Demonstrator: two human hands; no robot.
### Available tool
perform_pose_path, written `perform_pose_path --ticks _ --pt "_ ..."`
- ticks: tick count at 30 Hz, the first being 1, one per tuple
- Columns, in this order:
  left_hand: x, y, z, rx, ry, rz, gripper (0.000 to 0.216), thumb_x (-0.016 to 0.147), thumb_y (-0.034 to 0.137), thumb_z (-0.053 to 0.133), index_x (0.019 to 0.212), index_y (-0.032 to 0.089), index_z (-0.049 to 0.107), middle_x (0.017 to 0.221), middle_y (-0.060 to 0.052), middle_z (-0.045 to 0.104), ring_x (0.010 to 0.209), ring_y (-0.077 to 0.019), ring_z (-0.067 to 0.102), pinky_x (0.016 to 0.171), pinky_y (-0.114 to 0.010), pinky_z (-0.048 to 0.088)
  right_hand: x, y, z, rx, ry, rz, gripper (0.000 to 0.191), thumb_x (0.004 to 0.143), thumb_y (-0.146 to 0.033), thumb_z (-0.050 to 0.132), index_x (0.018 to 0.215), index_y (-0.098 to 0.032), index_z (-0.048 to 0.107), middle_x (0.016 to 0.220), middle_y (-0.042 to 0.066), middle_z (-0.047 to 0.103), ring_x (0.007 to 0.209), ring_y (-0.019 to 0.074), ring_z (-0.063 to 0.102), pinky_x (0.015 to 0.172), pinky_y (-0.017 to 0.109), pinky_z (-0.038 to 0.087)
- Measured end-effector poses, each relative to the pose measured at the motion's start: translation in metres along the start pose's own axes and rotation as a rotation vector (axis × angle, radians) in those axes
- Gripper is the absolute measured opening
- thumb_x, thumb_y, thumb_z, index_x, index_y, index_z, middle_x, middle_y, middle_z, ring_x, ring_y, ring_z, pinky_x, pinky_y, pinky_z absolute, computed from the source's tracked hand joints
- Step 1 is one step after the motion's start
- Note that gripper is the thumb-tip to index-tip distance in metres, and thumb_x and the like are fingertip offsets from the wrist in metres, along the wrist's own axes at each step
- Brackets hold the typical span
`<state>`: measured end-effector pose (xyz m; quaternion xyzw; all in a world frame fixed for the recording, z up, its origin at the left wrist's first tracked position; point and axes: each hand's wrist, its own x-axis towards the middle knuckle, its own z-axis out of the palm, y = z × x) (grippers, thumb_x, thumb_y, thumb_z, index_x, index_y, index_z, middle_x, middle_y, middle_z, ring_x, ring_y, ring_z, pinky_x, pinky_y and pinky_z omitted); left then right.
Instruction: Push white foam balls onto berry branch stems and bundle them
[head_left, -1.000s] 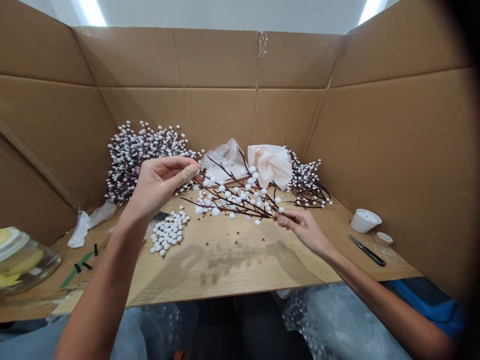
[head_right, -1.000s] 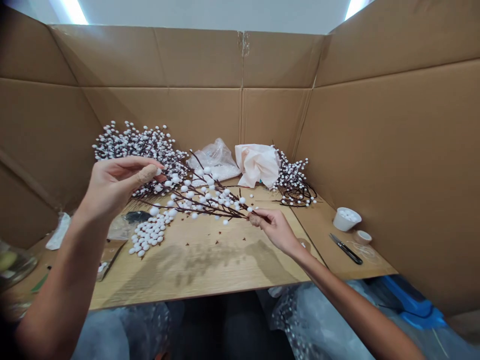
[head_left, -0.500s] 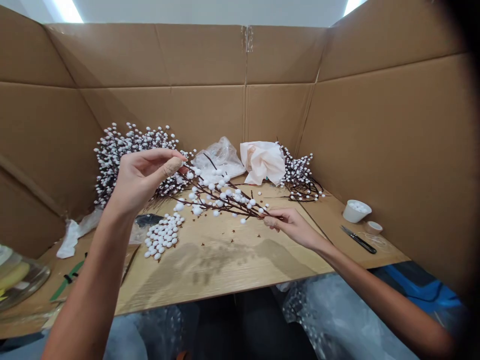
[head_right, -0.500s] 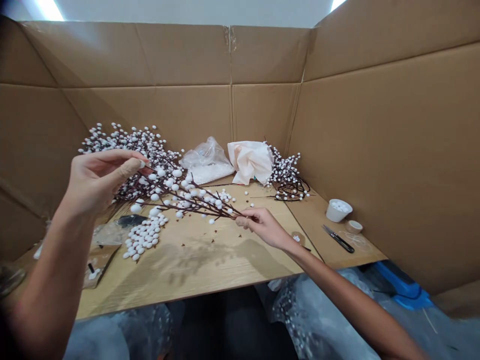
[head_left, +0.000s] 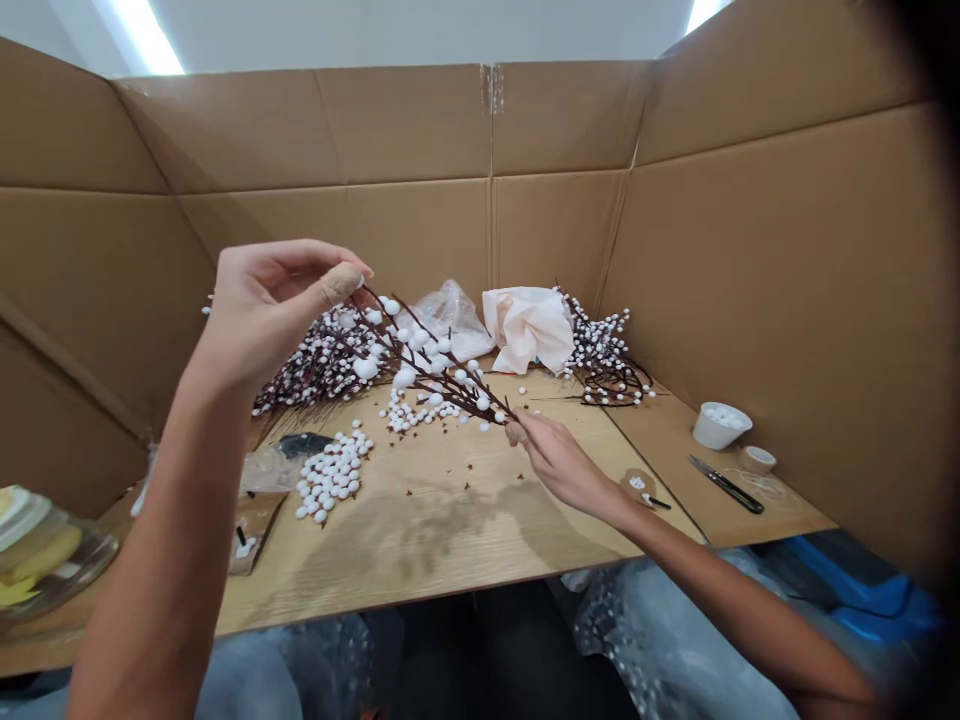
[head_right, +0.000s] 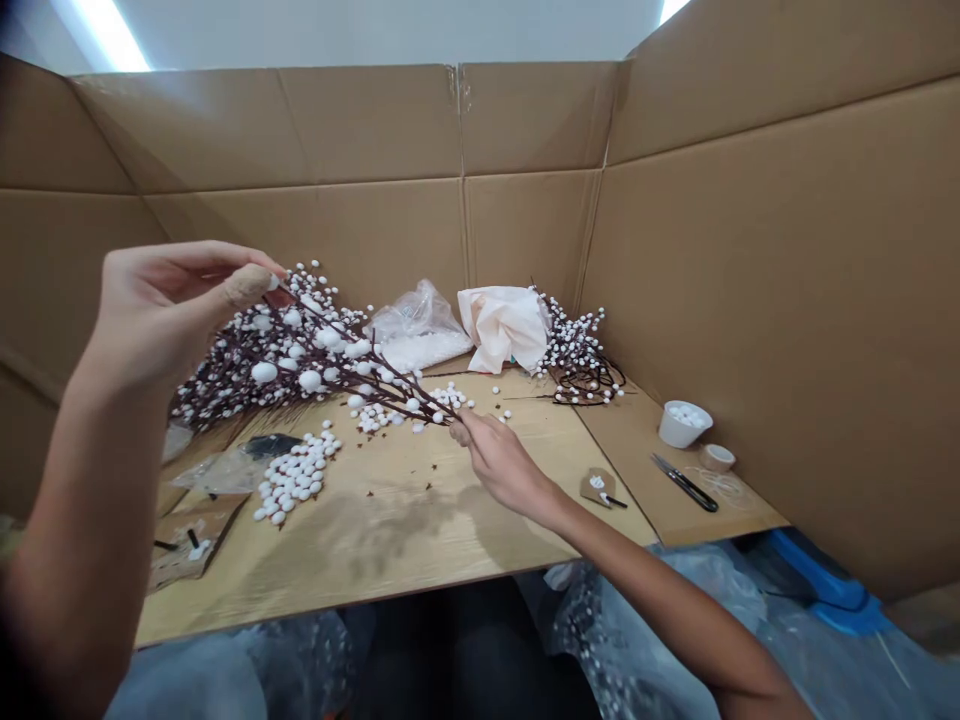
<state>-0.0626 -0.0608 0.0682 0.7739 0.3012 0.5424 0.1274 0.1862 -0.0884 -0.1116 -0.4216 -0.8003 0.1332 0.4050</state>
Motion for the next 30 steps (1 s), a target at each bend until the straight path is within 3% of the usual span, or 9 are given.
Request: perform_pose_path --ticks 7,11,14,21,30 --pt "0.022 0.020 0.000 0.126 -0.101 -0.018 0.020 0.080 0.029 0.068 0.083 0.009 0.068 0.069 -0.002 0.066 0.067 -0.0083 0.060 0.065 -0.021 0.050 0.012 0.002 0.005 -0.038 0.042 0.147 0.023 0.092 -0.019 0.033 0.082 -0.020 0.054 0.085 0.005 0.062 0.086 0.0209 0.051 0.078 0.030 0.033" --pt "0.031 0.026 -0.006 0.162 -0.171 -0.056 0.020 0.079 0.028 0.068 0.083 0.008 0.068 0.071 -0.002 0.067 0.068 -0.0079 0.061 0.066 -0.020 0.050 0.016 0.008 0.008 0.202 0.032 0.104 0.029 0.095 -0.031 0.032 0.072 -0.020 0.047 0.065 0.000 0.050 0.064 0.0149 0.047 0.064 0.025 0.034" --pt "0.034 0.026 -0.011 0.186 -0.184 -0.127 0.018 0.079 0.025 0.068 0.082 0.007 0.068 0.070 -0.003 0.068 0.067 -0.0085 0.062 0.066 -0.021 0.050 0.014 0.010 0.009 0.307 0.040 0.061 0.028 0.095 -0.035 0.032 0.076 -0.020 0.046 0.064 -0.001 0.046 0.056 0.0126 0.042 0.056 0.024 0.032" --pt "0.026 0.008 -0.022 0.120 -0.210 -0.230 0.021 0.074 0.031 0.069 0.081 0.011 0.070 0.072 -0.006 0.069 0.069 -0.0144 0.065 0.069 -0.026 0.052 -0.001 0.015 0.008 0.163 0.083 -0.093 0.015 0.092 -0.023 0.036 0.087 -0.018 0.050 0.069 0.002 0.055 0.059 0.0134 0.049 0.057 0.022 0.036" --pt "0.004 0.001 -0.020 0.085 -0.184 -0.240 0.017 0.072 0.034 0.069 0.075 0.018 0.071 0.072 -0.005 0.069 0.069 -0.0155 0.065 0.071 -0.028 0.051 -0.016 0.021 0.002 0.077 0.075 -0.175 0.016 0.091 -0.014 0.037 0.079 -0.019 0.046 0.056 -0.005 0.038 0.044 0.0087 0.034 0.044 0.020 0.027"
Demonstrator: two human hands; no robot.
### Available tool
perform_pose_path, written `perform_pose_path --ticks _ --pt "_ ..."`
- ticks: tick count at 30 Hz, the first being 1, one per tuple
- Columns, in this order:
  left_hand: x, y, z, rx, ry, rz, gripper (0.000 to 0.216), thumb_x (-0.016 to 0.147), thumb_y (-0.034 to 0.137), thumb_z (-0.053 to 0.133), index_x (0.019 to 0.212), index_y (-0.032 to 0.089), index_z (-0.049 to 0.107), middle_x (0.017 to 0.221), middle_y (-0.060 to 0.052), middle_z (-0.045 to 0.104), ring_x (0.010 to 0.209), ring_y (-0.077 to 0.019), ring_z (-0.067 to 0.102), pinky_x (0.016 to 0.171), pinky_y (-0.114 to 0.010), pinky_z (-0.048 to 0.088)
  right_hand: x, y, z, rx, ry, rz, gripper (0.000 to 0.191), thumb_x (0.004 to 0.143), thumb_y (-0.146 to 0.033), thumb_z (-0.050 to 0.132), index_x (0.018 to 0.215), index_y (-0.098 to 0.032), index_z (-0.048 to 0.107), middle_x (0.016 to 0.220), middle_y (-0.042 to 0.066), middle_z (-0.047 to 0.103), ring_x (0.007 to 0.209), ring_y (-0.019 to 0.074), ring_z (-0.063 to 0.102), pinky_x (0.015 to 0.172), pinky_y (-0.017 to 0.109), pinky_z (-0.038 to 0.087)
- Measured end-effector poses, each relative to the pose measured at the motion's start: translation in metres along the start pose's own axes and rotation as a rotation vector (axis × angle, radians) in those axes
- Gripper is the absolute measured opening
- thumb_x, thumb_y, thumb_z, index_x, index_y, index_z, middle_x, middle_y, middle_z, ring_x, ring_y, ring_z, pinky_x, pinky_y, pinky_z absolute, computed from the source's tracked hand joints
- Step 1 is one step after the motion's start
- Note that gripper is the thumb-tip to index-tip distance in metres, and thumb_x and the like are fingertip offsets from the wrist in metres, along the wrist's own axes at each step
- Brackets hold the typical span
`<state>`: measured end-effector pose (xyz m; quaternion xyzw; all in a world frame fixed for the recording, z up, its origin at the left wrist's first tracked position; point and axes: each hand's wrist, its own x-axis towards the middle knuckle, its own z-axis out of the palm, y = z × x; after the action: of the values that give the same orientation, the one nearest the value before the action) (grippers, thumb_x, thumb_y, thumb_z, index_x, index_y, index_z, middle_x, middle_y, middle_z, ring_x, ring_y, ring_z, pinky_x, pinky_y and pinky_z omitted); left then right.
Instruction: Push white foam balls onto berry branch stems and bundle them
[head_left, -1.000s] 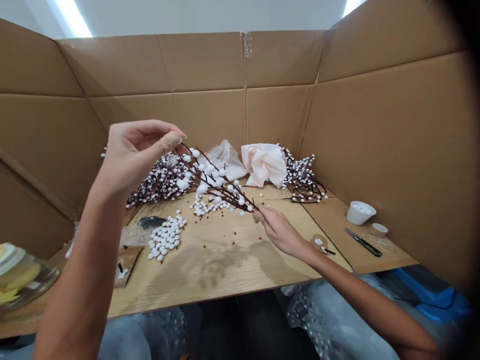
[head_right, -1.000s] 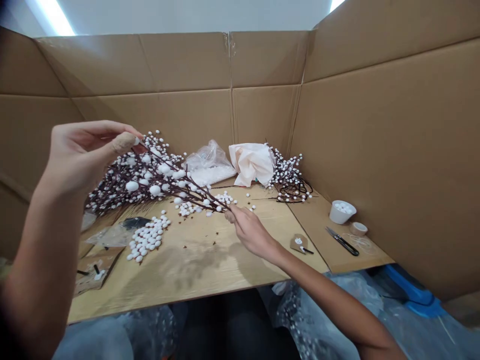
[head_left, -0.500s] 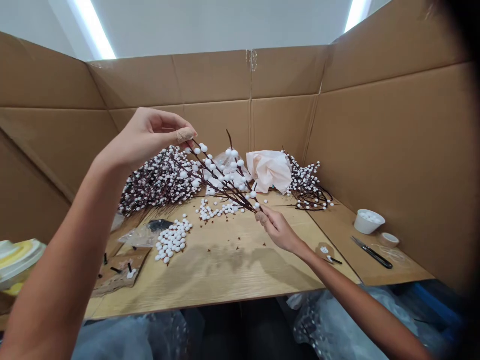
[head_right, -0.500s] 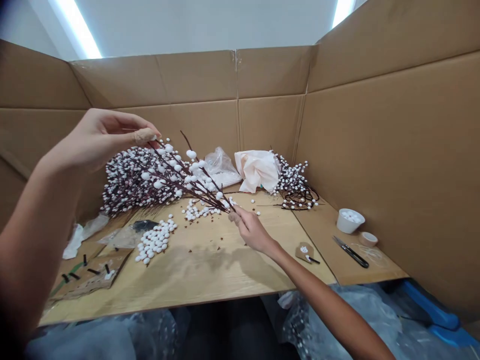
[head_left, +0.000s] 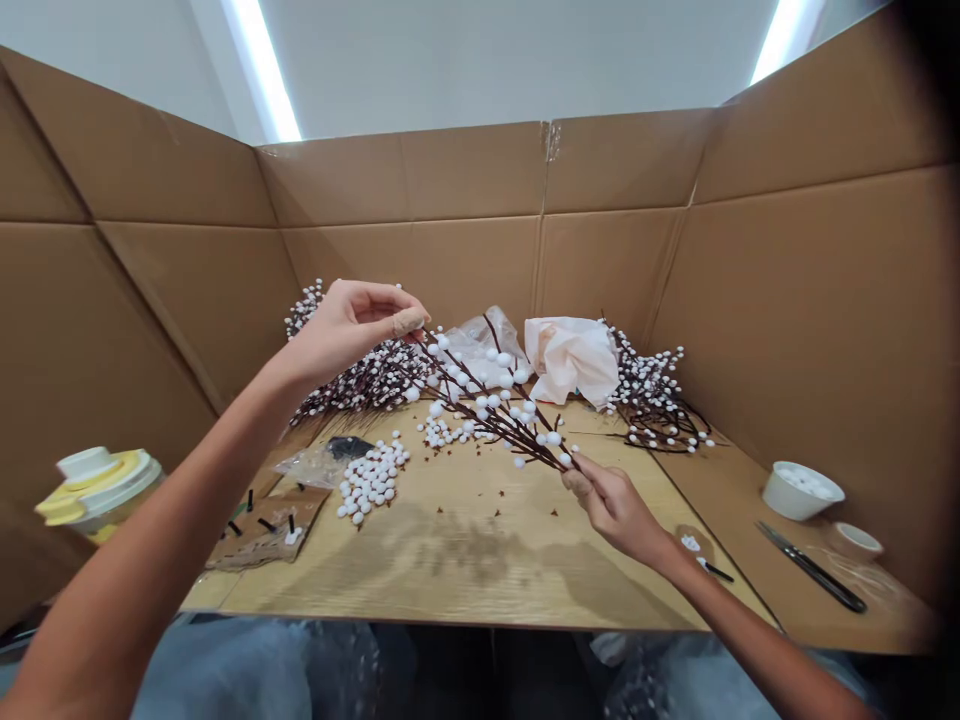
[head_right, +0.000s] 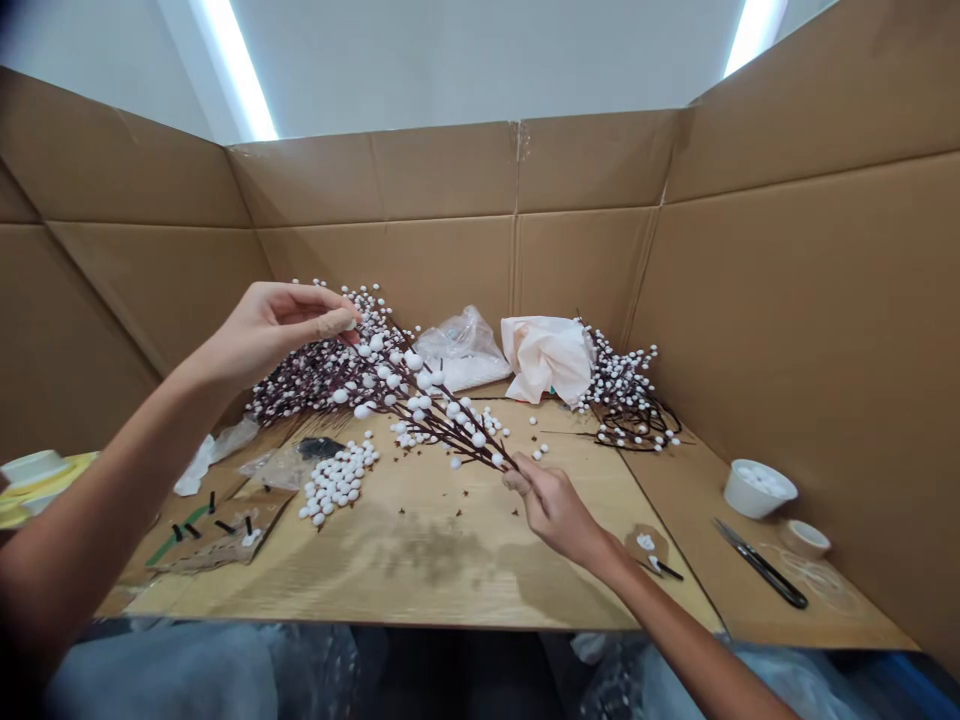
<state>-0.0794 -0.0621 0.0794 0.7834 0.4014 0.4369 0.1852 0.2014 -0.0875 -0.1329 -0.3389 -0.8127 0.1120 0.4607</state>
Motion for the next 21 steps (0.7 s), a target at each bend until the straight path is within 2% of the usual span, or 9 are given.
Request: perform_pose_path --ticks 7,12,14,16,18,21 --pt "-0.006 -0.007 0.001 -0.073 0.022 -0.064 0.012 0.070 0.029 0.070 0.072 0.018 0.072 0.067 -0.006 0.069 0.065 -0.0160 0.063 0.066 -0.028 0.050 -0.004 -0.003 -0.011 -0.034 -0.010 -0.017 0.016 0.088 -0.010 0.039 0.077 -0.019 0.046 0.055 -0.006 0.038 0.045 0.0082 0.036 0.045 0.020 0.026" --pt "-0.007 -0.010 -0.001 -0.188 -0.007 -0.121 0.002 0.067 0.017 0.072 0.068 0.016 0.072 0.066 -0.005 0.068 0.066 -0.0151 0.063 0.063 -0.025 0.048 -0.005 0.000 -0.011 -0.027 -0.048 0.011 0.016 0.088 -0.012 0.038 0.077 -0.018 0.047 0.053 -0.007 0.032 0.042 0.0079 0.032 0.043 0.021 0.024" --pt "-0.005 -0.011 -0.013 -0.245 0.083 -0.107 0.009 0.070 0.011 0.068 0.063 0.016 0.069 0.063 -0.003 0.066 0.062 -0.0119 0.060 0.062 -0.023 0.047 -0.011 0.005 -0.010 -0.025 -0.067 0.053 0.015 0.089 -0.016 0.039 0.077 -0.017 0.049 0.053 -0.007 0.033 0.043 0.0082 0.032 0.044 0.021 0.024" --pt "-0.002 -0.010 -0.033 -0.325 0.293 -0.055 0.021 0.075 0.006 0.061 0.057 0.015 0.065 0.058 0.000 0.062 0.056 -0.0079 0.055 0.059 -0.020 0.045 -0.021 0.012 -0.009 0.018 -0.054 0.145 0.020 0.090 -0.022 0.039 0.073 -0.018 0.047 0.054 -0.006 0.034 0.045 0.0086 0.033 0.044 0.021 0.026" --pt "-0.001 -0.010 -0.053 -0.376 0.410 -0.044 0.024 0.080 0.005 0.058 0.058 0.014 0.065 0.061 0.001 0.063 0.058 -0.0069 0.056 0.062 -0.019 0.047 -0.032 0.016 -0.009 0.106 -0.026 0.261 0.025 0.093 -0.029 0.037 0.071 -0.019 0.044 0.055 -0.005 0.032 0.046 0.0087 0.031 0.043 0.021 0.026" --pt "-0.002 -0.015 -0.070 -0.372 0.353 -0.108 0.017 0.083 0.008 0.057 0.071 0.010 0.068 0.068 -0.003 0.066 0.063 -0.0088 0.059 0.066 -0.020 0.049 -0.039 0.017 -0.012 0.169 -0.016 0.323 0.028 0.093 -0.036 0.036 0.072 -0.020 0.044 0.056 -0.006 0.029 0.046 0.0089 0.028 0.041 0.021 0.024"
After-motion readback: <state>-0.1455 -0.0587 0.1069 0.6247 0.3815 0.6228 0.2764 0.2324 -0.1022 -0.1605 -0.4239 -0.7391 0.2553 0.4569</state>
